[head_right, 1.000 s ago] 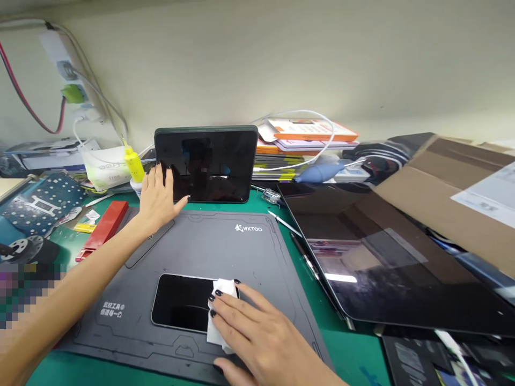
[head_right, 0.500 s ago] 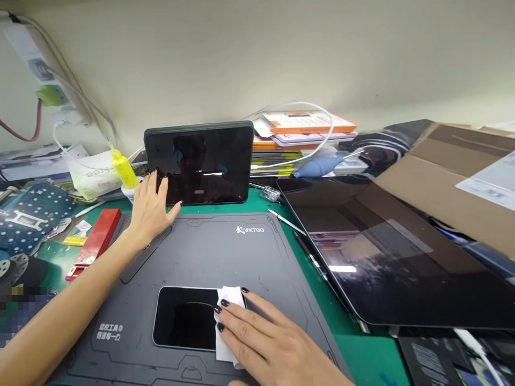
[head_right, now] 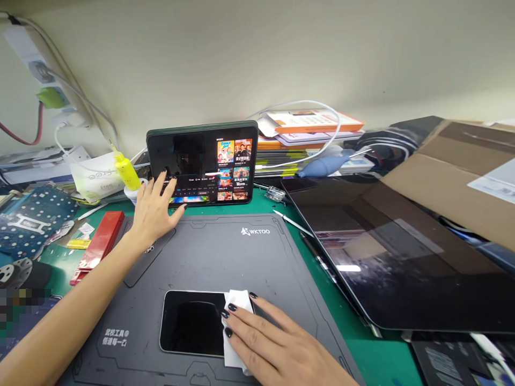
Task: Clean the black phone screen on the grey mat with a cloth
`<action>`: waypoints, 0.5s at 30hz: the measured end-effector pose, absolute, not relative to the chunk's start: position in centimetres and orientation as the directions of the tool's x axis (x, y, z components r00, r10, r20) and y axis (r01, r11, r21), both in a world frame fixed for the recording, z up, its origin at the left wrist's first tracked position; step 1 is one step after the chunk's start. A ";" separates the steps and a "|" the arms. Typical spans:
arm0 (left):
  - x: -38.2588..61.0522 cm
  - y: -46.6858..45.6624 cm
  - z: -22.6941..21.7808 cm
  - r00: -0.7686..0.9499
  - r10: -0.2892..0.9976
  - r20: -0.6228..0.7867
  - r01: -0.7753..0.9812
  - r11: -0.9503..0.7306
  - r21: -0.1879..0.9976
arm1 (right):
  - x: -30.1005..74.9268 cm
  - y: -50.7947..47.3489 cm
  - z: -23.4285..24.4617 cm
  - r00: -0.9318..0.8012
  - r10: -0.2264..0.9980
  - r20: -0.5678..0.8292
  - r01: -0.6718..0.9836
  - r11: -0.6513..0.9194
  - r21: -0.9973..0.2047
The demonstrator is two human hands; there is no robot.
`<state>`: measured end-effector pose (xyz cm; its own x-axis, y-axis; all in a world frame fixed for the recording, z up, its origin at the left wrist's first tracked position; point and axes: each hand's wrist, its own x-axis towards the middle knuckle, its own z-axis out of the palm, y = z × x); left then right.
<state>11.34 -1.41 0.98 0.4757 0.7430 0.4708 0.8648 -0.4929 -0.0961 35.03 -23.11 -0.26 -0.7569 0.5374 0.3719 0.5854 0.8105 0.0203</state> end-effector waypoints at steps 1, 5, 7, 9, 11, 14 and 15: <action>11.3 -1.4 0.9 0.472 0.745 0.472 0.867 -0.488 -0.097 | 35.0 -23.0 -0.4 -0.754 0.538 0.377 0.584 0.812 0.008; 11.1 -1.3 0.5 0.471 0.742 0.477 0.869 -0.483 -0.107 | 35.0 -22.8 -1.0 -0.746 0.531 0.403 0.565 0.824 -0.039; 11.1 -1.3 0.4 0.482 0.734 0.478 0.865 -0.485 -0.127 | 35.0 -22.8 -1.2 -0.744 0.526 0.412 0.561 0.827 -0.043; 11.1 -1.2 0.5 0.489 0.727 0.482 0.863 -0.483 -0.146 | 35.1 -22.8 -1.2 -0.749 0.519 0.412 0.558 0.829 -0.029; 11.1 -1.0 0.5 0.490 0.720 0.492 0.863 -0.480 -0.157 | 35.1 -22.9 -0.9 -0.756 0.525 0.390 0.571 0.821 -0.001; 11.1 -0.8 0.6 0.492 0.714 0.499 0.862 -0.480 -0.165 | 35.0 -23.0 -0.5 -0.774 0.539 0.334 0.585 0.810 0.048; 11.1 -0.8 0.6 0.492 0.711 0.502 0.862 -0.479 -0.166 | 34.9 -23.0 -0.4 -0.780 0.536 0.324 0.582 0.811 0.060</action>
